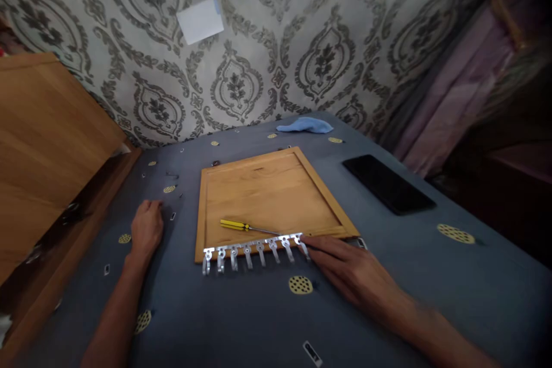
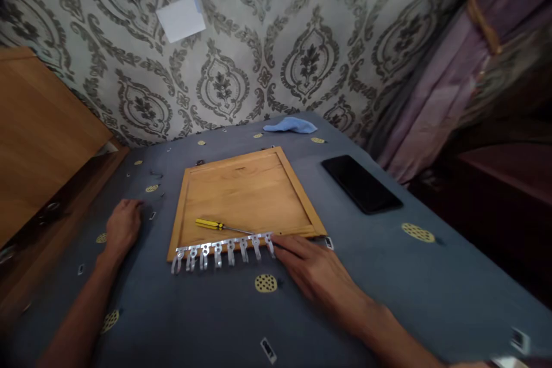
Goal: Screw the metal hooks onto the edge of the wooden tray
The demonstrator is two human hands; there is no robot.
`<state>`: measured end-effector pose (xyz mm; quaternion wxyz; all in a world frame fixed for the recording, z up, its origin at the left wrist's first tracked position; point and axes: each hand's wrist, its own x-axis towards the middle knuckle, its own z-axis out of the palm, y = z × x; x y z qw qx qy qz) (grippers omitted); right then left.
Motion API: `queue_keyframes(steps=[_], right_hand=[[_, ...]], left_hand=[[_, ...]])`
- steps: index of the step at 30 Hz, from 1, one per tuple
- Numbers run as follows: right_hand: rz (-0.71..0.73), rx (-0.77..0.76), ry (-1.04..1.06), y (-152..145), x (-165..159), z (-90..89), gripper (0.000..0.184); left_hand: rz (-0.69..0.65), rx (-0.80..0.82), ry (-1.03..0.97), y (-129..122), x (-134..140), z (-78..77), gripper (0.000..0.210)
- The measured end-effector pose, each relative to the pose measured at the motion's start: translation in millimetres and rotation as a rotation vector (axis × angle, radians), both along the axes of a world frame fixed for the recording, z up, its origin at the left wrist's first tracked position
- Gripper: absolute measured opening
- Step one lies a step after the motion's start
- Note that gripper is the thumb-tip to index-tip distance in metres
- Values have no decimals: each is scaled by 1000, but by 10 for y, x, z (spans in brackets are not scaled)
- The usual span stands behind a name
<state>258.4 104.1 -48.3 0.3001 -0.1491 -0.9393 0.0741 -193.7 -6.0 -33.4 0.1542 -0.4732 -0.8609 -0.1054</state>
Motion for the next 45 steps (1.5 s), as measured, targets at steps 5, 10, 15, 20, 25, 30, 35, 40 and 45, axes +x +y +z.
queue_keyframes(steps=[5, 10, 15, 20, 25, 30, 35, 40, 45], right_hand=[[-18, -49, -45, -12, 5, 13, 33], [2, -44, -45, -25, -2, 33, 33], [-27, -87, -61, -34, 2, 14, 30], [-27, -94, -58, -48, -1, 17, 28], [-26, -101, -124, -53, 1, 69, 28], [-13, -81, -143, -48, 6, 77, 28], [-6, -89, -114, -43, 9, 55, 30], [-11, -89, -126, -48, 18, 58, 33], [-28, -84, -133, -46, 13, 52, 32]], left_hand=[[-70, 99, -106, 28, 7, 8, 33], [-120, 182, -260, 81, 123, 88, 33], [-277, 197, -457, 204, 414, 229, 37], [-459, 132, -602, 403, 930, 460, 31], [-714, -24, -653, 626, 1581, 650, 20], [-908, -156, -863, 778, 2092, 667, 15], [-1038, -195, -862, 894, 2295, 590, 13], [-990, -212, -920, 946, 2275, 524, 10], [-964, -234, -1040, 940, 2263, 488, 12]])
